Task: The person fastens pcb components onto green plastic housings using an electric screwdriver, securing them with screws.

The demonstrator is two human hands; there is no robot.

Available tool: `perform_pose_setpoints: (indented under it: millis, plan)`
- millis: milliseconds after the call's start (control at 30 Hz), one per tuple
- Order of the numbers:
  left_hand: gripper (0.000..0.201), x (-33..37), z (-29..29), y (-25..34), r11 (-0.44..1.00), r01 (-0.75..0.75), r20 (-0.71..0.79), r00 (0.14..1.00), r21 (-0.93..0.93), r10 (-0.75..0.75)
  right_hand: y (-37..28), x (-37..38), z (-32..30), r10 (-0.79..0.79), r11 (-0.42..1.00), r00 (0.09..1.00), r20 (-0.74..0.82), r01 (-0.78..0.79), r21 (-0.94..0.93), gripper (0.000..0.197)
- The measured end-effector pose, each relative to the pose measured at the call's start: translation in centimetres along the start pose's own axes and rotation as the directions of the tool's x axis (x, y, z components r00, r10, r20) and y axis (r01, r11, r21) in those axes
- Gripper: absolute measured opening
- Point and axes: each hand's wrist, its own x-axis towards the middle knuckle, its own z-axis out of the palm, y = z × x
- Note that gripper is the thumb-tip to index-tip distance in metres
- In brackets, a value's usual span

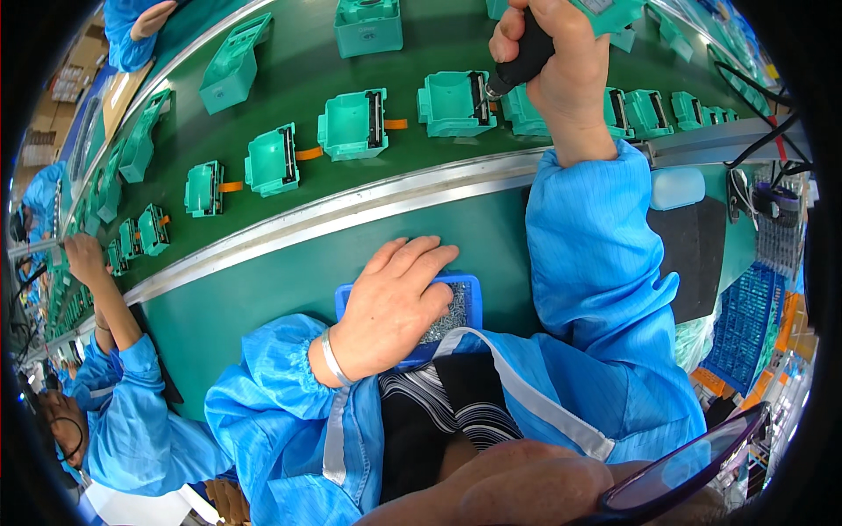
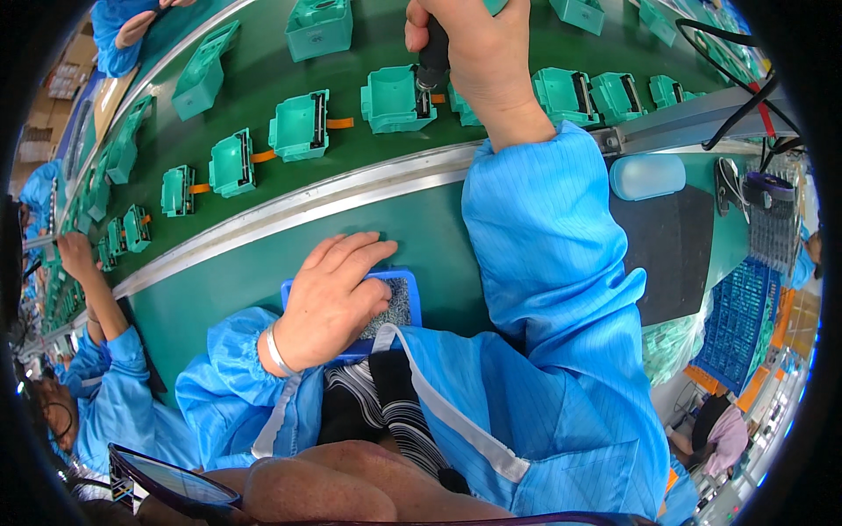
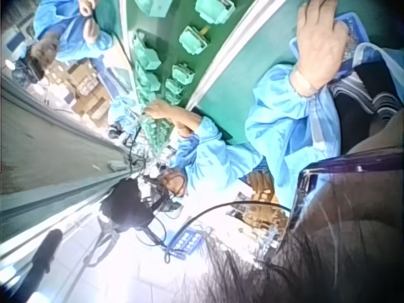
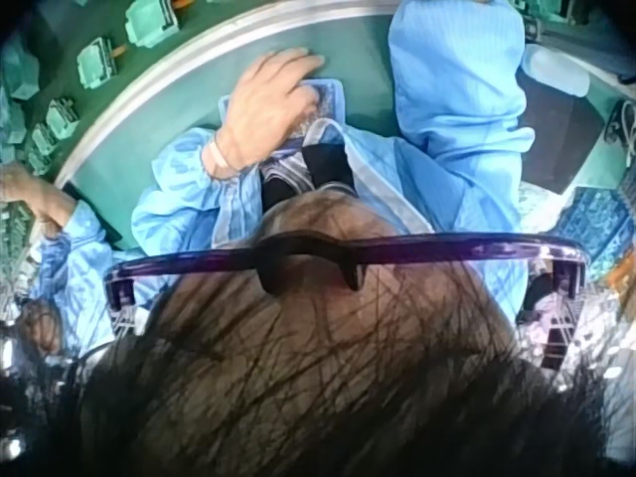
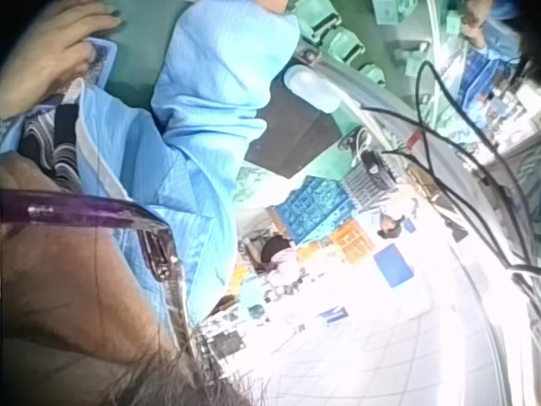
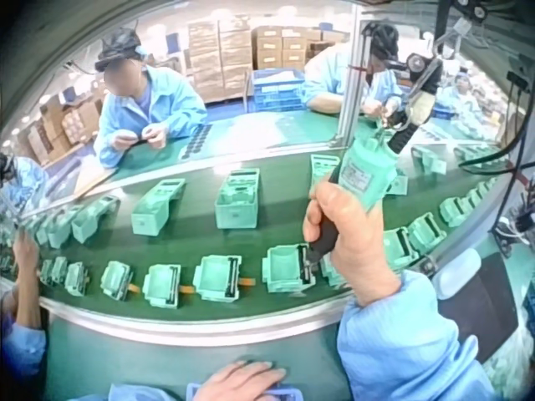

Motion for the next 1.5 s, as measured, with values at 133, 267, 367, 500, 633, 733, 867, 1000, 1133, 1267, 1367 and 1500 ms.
perform_pose_setpoints:
  millis: [133, 267, 367, 500, 633, 733, 867, 1000, 1133, 1267, 1367, 1500]
  plan:
    - [0.029, 0.5, -0.5, 0.0, 1.000, -0.003, 0.022, 1.000, -0.021, 0.003, 0.6, 0.2, -0.6, 0.026, 0.999, 0.998, 0.057, -0.029, 0.044, 0.032]
    - [0.032, 0.6, -0.9, -0.1, 1.000, 0.004, 0.045, 0.999, -0.031, -0.002, 0.9, 0.0, 0.0, 0.040, 0.999, 0.998, 0.057, -0.039, -0.009, 0.033]
    - [0.031, 0.1, -0.9, 0.0, 1.000, -0.002, 0.042, 0.999, -0.007, 0.002, 1.1, -0.1, -0.1, 0.041, 0.999, 0.996, 0.074, -0.040, -0.022, 0.028]
    - [0.030, -0.2, -0.9, -0.1, 1.000, 0.004, 0.036, 0.999, -0.019, -0.004, 0.5, -0.2, 1.0, 0.054, 0.998, 0.999, -0.010, -0.054, -0.022, 0.028]
    - [0.027, -0.5, -0.5, 0.2, 0.999, -0.020, -0.024, 1.000, -0.048, 0.019, 0.0, -0.5, 1.5, 0.046, 0.998, 0.999, -0.006, -0.046, -0.037, 0.030]
    - [0.026, -0.8, -0.2, -0.1, 0.999, -0.041, -0.049, 0.998, -0.018, 0.040, 0.0, -0.7, 1.9, 0.051, 0.997, 0.999, -0.014, -0.052, -0.053, 0.031]
    - [0.027, -0.6, -0.5, -0.1, 0.996, -0.047, -0.048, 0.998, -0.076, 0.044, 0.1, -0.7, 1.7, 0.033, 0.993, 0.999, 0.028, -0.030, -0.112, 0.026]
    - [0.028, -0.5, -0.8, 0.0, 0.994, -0.026, -0.035, 0.999, -0.109, 0.023, 0.2, -0.8, 1.9, 0.033, 0.997, 0.999, 0.006, -0.032, -0.072, 0.033]
    - [0.027, -0.4, -0.9, 0.1, 0.996, -0.027, -0.017, 1.000, -0.089, 0.025, 0.1, -0.9, 2.2, 0.042, 0.996, 0.999, -0.001, -0.042, -0.073, 0.033]
    - [0.027, -0.3, -0.7, 0.2, 0.996, -0.033, -0.022, 0.999, -0.089, 0.031, 0.1, -1.1, 2.2, 0.049, 0.997, 0.999, -0.012, -0.049, -0.062, 0.032]
    - [0.027, -0.3, -0.7, 0.2, 0.995, -0.032, -0.025, 0.999, -0.091, 0.030, 0.5, -1.1, 1.4, 0.053, 0.998, 0.997, 0.060, -0.050, -0.050, 0.028]
    - [0.026, -0.2, -0.6, 0.2, 0.996, -0.036, -0.022, 0.999, -0.085, 0.034, 0.5, -1.2, 1.9, 0.049, 0.999, 0.999, 0.020, -0.049, -0.006, 0.030]
